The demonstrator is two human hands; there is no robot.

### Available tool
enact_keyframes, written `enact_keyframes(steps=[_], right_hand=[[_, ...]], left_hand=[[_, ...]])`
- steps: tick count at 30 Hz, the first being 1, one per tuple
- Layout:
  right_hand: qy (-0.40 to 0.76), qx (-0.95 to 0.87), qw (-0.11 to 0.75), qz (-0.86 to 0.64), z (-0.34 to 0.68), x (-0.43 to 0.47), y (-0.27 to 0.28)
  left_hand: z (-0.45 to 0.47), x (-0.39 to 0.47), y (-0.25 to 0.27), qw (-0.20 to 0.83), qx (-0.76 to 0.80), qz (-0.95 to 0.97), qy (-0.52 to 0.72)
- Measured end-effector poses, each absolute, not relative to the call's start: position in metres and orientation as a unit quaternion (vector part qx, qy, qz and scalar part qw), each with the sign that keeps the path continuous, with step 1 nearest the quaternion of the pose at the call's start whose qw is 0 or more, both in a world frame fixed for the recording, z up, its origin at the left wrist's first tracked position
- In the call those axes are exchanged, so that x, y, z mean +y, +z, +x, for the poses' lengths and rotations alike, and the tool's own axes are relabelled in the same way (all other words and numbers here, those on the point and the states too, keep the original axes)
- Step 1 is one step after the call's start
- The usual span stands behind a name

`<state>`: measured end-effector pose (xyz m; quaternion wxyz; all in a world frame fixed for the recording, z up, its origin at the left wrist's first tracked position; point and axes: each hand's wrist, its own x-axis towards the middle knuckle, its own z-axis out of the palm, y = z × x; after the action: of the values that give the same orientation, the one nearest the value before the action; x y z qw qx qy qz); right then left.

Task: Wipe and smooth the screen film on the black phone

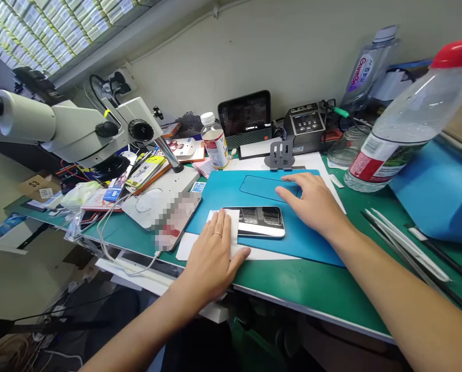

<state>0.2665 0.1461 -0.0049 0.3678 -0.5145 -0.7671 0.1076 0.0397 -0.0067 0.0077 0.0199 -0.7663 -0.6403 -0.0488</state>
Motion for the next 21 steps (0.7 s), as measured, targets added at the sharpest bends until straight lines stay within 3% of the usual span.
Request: enact_keyframes(steps=[5,14,21], right_hand=[[0.111,-0.771,0.368,-0.508,0.263,0.144,-0.003],[0.123,-0.751,0.339,-0.553,0.261,0.145,-0.001],[0.133,-0.743,0.337,-0.563,0.258,0.140,0.003]], left_hand=[[0.053,-0.025,0.006,0.020,-0.625,-0.778,-0.060],[0.120,0.030,0.017,0.042,-0.603,-0.796,-0.039],[0.059,-0.014,0.005,0.037,-0.586,-0.808,-0.056]])
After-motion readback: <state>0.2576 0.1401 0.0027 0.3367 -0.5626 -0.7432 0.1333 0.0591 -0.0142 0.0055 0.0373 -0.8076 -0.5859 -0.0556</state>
